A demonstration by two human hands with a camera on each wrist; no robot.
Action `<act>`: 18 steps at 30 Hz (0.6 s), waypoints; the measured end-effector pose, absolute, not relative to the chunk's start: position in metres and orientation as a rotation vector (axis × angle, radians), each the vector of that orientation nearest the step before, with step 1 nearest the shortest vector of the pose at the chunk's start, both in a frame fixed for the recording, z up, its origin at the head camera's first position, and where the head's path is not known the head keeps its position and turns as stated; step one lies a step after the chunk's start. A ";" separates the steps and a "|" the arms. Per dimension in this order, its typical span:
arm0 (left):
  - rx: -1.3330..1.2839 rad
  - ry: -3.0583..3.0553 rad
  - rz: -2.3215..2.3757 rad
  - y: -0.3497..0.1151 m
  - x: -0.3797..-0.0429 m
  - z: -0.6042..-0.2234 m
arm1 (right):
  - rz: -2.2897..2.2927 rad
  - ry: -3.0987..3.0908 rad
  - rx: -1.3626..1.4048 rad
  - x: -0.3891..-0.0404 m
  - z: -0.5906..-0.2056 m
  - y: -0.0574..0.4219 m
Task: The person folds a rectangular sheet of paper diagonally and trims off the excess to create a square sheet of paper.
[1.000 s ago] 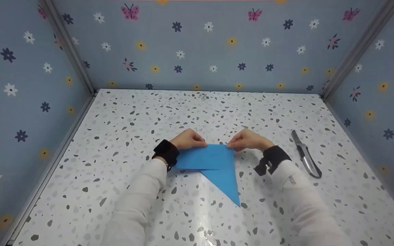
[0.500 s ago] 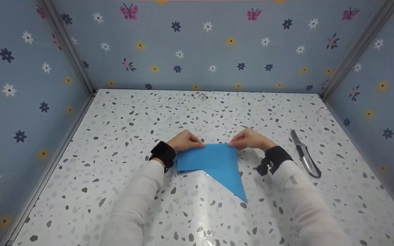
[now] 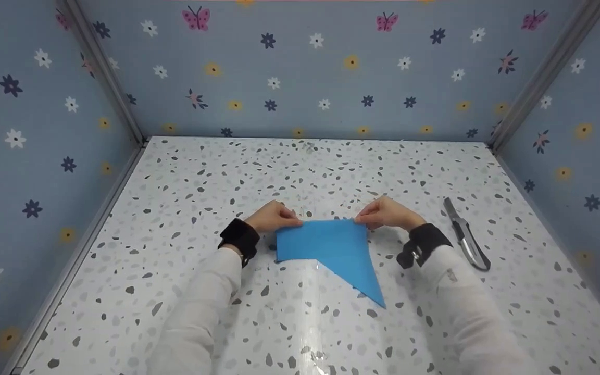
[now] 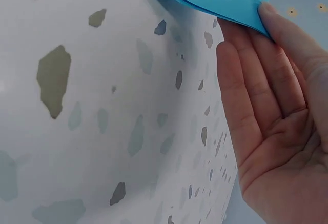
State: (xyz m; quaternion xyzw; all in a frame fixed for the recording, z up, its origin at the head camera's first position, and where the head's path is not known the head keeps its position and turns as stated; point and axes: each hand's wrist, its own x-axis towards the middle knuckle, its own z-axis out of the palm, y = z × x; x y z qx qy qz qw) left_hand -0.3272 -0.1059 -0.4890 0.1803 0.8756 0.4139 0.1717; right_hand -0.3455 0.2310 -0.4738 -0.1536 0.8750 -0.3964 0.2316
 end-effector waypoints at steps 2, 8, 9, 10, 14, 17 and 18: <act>0.526 2.485 1.176 -0.108 -0.327 -0.489 | -1.094 2.403 -0.418 -0.346 -0.475 0.234; 0.510 2.500 1.159 -0.114 -0.323 -0.488 | -1.098 2.391 -0.426 -0.345 -0.475 0.237; 0.499 2.501 1.156 -0.115 -0.322 -0.488 | -1.100 2.390 -0.426 -0.345 -0.475 0.237; 0.490 2.507 1.149 -0.117 -0.322 -0.488 | -1.102 2.390 -0.427 -0.344 -0.476 0.239; 0.456 2.513 1.142 -0.122 -0.320 -0.490 | -1.120 2.380 -0.432 -0.344 -0.478 0.242; 0.441 2.507 1.147 -0.125 -0.321 -0.493 | -1.132 2.378 -0.438 -0.344 -0.479 0.244; 0.440 2.503 1.150 -0.126 -0.321 -0.494 | -1.134 2.380 -0.437 -0.344 -0.479 0.244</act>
